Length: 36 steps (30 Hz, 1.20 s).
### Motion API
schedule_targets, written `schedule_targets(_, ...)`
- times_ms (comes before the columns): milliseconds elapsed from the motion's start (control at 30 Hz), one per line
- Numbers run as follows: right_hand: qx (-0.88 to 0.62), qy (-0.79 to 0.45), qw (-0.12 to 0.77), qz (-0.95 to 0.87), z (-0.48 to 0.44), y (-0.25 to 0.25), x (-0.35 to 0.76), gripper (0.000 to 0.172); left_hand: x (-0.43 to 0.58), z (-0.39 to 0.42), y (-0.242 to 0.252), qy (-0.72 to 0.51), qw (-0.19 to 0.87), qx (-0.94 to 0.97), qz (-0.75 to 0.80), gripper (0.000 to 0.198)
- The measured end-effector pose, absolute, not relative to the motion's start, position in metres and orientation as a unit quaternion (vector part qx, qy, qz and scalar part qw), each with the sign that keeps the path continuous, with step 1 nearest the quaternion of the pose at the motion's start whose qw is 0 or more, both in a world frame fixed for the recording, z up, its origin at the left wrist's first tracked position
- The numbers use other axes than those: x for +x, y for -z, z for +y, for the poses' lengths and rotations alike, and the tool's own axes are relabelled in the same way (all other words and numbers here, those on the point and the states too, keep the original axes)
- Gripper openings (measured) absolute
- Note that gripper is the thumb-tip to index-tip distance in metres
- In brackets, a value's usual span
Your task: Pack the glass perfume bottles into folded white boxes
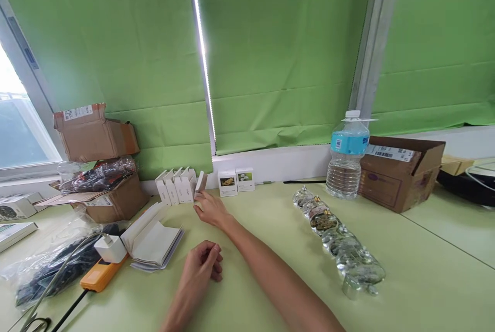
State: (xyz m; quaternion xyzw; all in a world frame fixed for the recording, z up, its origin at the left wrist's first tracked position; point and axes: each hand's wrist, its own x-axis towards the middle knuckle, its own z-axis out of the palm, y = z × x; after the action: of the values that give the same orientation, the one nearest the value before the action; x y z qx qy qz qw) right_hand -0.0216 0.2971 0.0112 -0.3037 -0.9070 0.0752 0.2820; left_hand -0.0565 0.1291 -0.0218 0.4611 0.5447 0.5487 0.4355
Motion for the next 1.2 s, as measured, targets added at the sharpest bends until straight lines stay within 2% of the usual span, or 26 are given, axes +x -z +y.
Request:
schedule_targets(133,-0.317,-0.029,0.239,-0.917,0.283,0.003,-0.021,0.027,-0.057,0.127,0.019,-0.554,0.434,0.463,0.54,0.052)
schedule_targets(333,-0.348,0.017,0.221,-0.911,0.274,0.011,-0.023,0.032,-0.059,0.127,0.019,-0.572,0.421,0.459,0.535,0.056)
schedule_targets(700,-0.349,0.054,0.243,-0.904,0.232,0.013,0.013,0.03,-0.07,0.124,0.018,-0.602,0.314,0.466,0.567,0.052)
schedule_targets(967,-0.318,0.084,0.26,-0.908,0.159,0.016,0.065,0.03,-0.08,0.116,0.015,-0.555,0.212,0.516,0.617,0.035)
schedule_targets(1100,-0.306,0.09,0.268,-0.909,0.128,0.015,0.093,0.028,-0.078,0.107,0.016,-0.516,0.189,0.573,0.608,0.043)
schedule_targets(1200,-0.293,0.09,0.28,-0.91,0.107,0.014,0.111,0.034,-0.072,0.1,0.02,-0.453,0.164,0.642,0.596,0.046)
